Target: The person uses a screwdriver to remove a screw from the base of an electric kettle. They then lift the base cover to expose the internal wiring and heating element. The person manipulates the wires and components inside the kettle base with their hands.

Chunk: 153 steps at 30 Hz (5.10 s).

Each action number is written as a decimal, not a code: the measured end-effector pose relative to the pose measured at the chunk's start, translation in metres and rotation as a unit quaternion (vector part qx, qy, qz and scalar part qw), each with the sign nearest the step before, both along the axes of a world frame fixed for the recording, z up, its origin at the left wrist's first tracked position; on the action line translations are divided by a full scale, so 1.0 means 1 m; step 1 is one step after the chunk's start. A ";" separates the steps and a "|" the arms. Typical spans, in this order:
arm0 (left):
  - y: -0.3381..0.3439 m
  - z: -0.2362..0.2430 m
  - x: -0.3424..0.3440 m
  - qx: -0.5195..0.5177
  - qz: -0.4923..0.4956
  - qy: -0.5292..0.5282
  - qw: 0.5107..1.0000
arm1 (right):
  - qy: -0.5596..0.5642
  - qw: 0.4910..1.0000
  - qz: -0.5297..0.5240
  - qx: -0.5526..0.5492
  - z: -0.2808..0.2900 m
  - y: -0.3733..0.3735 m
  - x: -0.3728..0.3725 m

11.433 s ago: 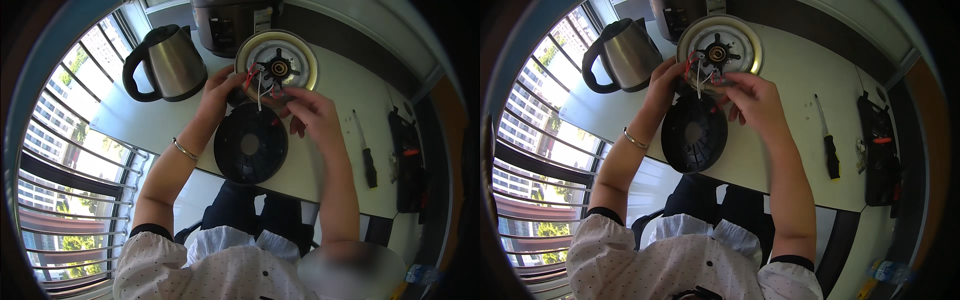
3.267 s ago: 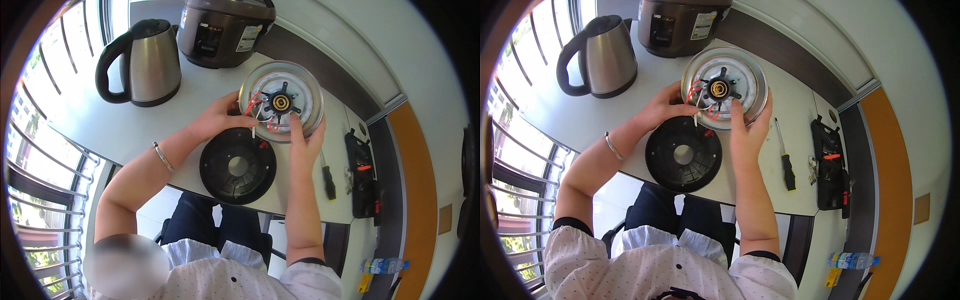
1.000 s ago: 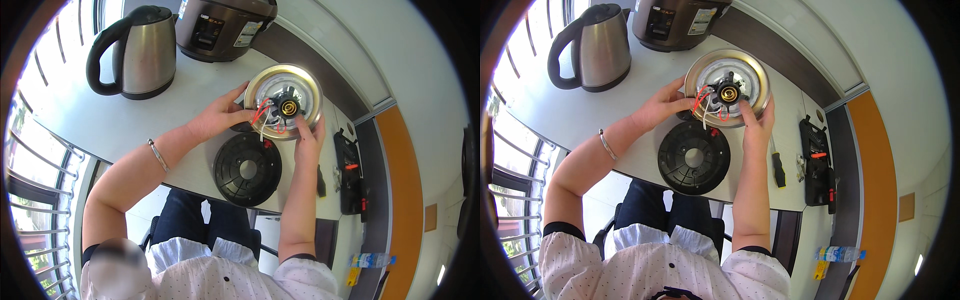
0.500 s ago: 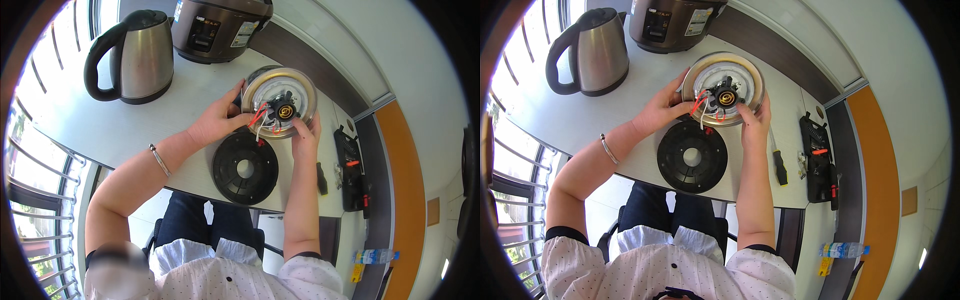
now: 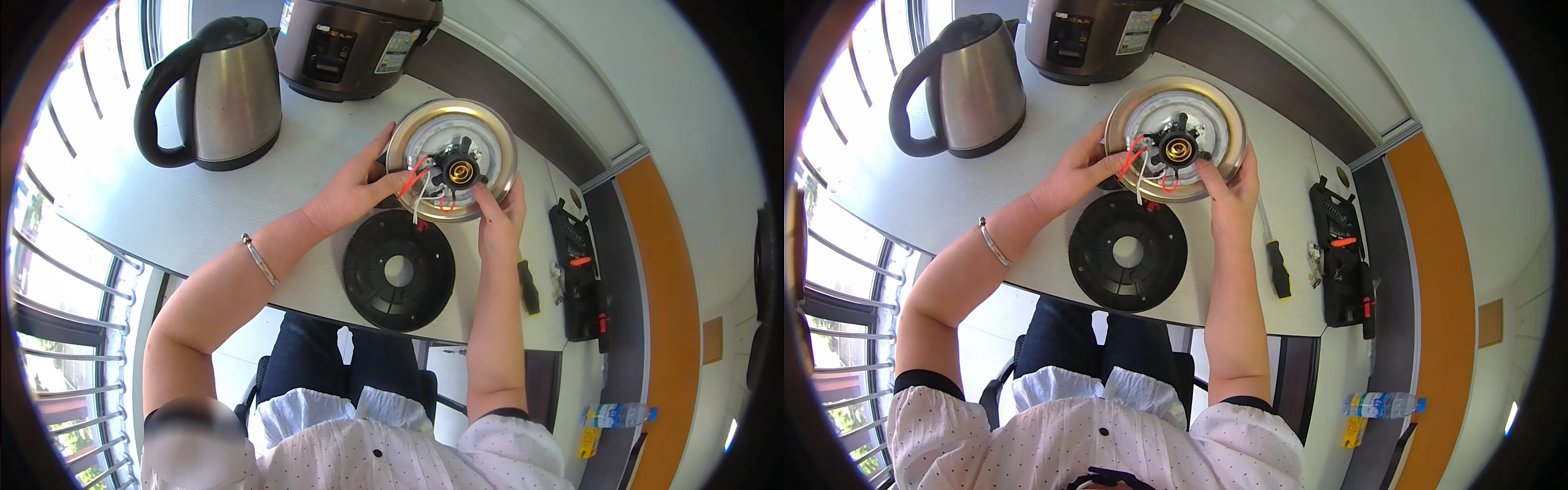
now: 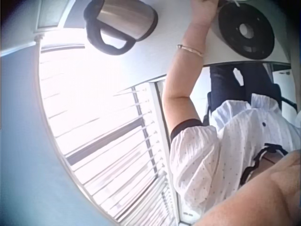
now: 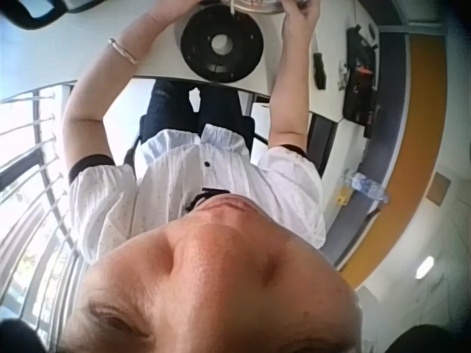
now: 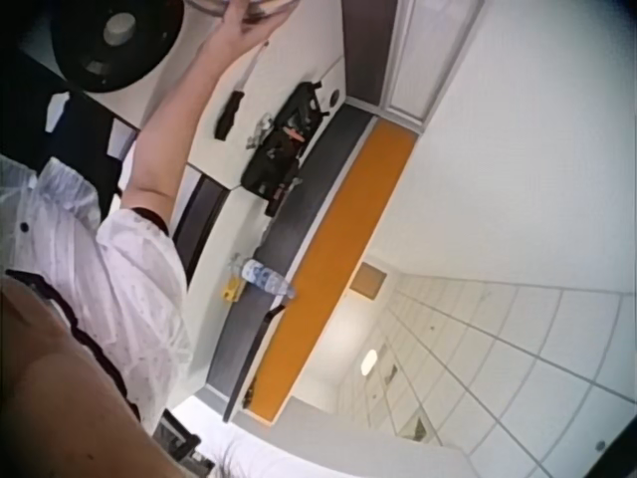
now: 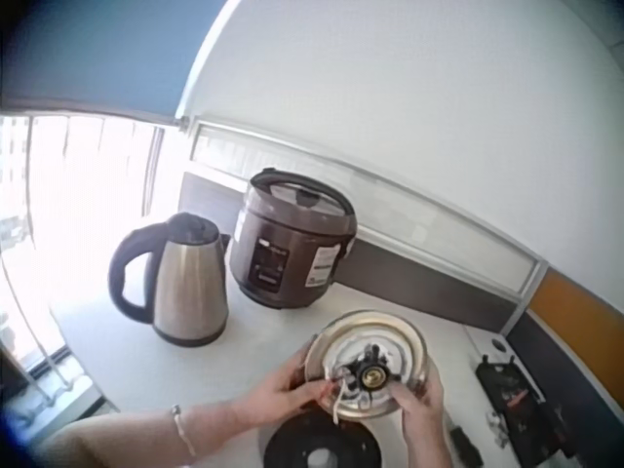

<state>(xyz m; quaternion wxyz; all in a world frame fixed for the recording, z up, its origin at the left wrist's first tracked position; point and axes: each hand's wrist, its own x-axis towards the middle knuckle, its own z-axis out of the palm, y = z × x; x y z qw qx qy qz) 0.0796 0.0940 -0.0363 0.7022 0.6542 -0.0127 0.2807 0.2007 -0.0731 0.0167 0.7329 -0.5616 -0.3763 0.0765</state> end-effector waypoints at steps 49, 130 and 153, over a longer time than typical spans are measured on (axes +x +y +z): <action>-0.008 0.040 -0.018 -0.097 0.020 0.078 0.992 | -0.087 0.993 -0.077 -0.023 0.003 -0.001 -0.025; -0.019 0.043 -0.027 0.026 0.077 0.070 0.994 | -0.006 1.000 -0.013 -0.013 0.012 -0.002 -0.012; -0.004 0.029 -0.016 0.048 0.090 0.076 0.992 | -0.025 1.000 -0.007 -0.001 0.011 0.000 -0.015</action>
